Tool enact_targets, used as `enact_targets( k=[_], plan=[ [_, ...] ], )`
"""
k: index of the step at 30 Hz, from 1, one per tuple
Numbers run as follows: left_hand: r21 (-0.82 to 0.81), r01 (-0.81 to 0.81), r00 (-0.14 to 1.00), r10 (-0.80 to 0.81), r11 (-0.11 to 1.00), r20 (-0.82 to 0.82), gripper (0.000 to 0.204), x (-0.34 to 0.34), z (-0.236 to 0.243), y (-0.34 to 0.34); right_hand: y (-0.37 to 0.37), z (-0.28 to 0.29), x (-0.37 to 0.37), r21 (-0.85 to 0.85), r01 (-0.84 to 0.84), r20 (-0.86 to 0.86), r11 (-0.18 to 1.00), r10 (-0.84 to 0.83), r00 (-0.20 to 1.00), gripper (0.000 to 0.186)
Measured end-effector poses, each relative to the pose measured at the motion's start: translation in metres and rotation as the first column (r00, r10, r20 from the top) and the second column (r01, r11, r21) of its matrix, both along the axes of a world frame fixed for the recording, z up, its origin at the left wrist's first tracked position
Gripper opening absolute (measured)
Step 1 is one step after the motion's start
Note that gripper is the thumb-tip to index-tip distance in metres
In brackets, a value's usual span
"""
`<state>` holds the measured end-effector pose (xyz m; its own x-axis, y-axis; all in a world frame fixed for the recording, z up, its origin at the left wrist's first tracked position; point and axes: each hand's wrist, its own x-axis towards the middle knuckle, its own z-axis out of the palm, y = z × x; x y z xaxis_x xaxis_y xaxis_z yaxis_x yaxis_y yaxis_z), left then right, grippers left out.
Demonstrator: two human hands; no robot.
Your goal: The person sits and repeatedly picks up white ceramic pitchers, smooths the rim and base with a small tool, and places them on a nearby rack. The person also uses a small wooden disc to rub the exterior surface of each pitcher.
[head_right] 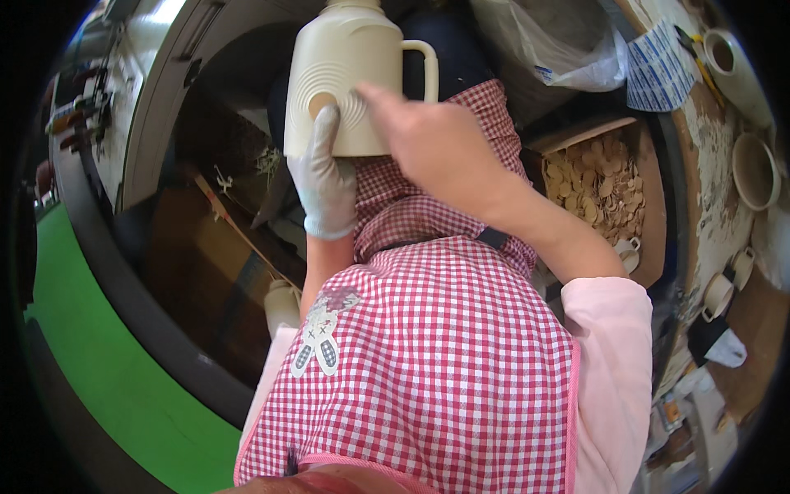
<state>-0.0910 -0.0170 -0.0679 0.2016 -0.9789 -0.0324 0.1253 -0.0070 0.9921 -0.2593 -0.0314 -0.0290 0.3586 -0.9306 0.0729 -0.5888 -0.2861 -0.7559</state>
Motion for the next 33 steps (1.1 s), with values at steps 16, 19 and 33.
enact_targets(
  k=[16, 19, 33],
  plan=[
    [0.293, 0.089, 0.917, 0.036, 0.952, -0.397, 0.049, 0.022, 0.038, 0.027, -0.018, 0.005, -0.002, -0.047, -0.266, 0.146, 0.963, 0.270, 0.952, 0.040],
    [0.284, 0.091, 0.916, 0.031, 0.955, -0.399, 0.047, 0.022, 0.036, 0.027, -0.017, 0.006, -0.002, -0.051, -0.264, 0.121, 0.963, 0.268, 0.956, 0.041],
    [0.327, 0.027, 0.984, 0.032, 0.945, -0.173, 0.042, 0.003, 0.045, 0.023, -0.004, 0.032, 0.002, -0.276, -0.219, -0.384, 0.936, 0.101, 0.918, 0.064]
  ],
)
